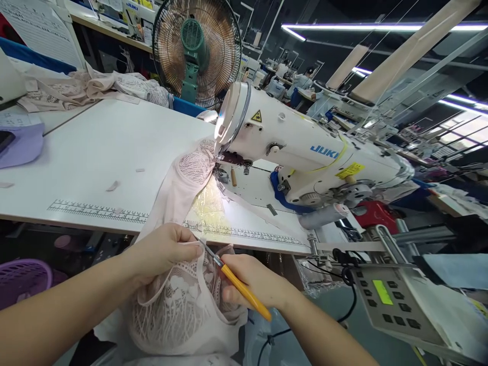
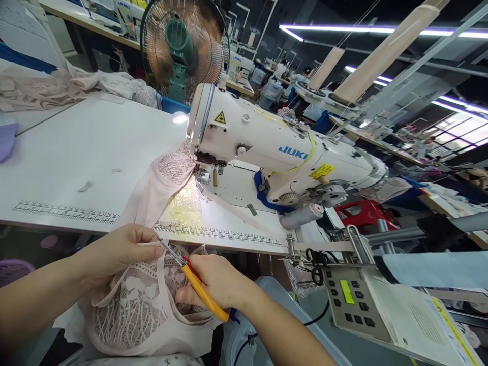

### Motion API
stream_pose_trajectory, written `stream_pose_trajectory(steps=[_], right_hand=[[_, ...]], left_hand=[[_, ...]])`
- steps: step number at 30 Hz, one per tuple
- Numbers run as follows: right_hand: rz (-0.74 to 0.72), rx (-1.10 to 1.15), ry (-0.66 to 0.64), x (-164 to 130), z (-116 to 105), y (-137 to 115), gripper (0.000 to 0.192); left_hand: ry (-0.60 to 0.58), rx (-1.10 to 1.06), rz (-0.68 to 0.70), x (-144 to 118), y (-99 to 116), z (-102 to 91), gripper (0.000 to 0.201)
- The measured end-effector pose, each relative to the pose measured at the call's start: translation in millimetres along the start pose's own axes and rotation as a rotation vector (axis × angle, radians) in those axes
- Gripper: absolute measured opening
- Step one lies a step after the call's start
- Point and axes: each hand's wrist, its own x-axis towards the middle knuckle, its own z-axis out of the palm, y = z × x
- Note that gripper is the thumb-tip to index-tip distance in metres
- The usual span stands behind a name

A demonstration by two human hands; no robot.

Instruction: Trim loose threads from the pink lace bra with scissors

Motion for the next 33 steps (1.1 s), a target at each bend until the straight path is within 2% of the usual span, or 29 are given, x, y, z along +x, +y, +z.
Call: stream_pose_trajectory(steps=[9,19,25,30,33], right_hand=[[0.006,0.119,0.083,-1,9,-1,0.065],[0.106,0.203,0.131,5,20,-3,0.055],[0.039,0.242,0.271,5,15,1,0.052],[0.001,0.194,0.352,-2,5,-12,0.042],[-0.044,0.104,0.341,-2,3,-19,0.047]], left_hand=[[-0.017,-0.076,-0.058,3,2,-1.2,0.027],[-0.011,-0.04,-0.052,1,4,-6.2,0.028],[0.031,0.18,0.11,-6,-3,-17.5,0.028],[0.048,0.243,0.348,-12,-10,-31.0,0.02],[0.05,0.199,0.433,-17,-10,-33.7,0.009]])
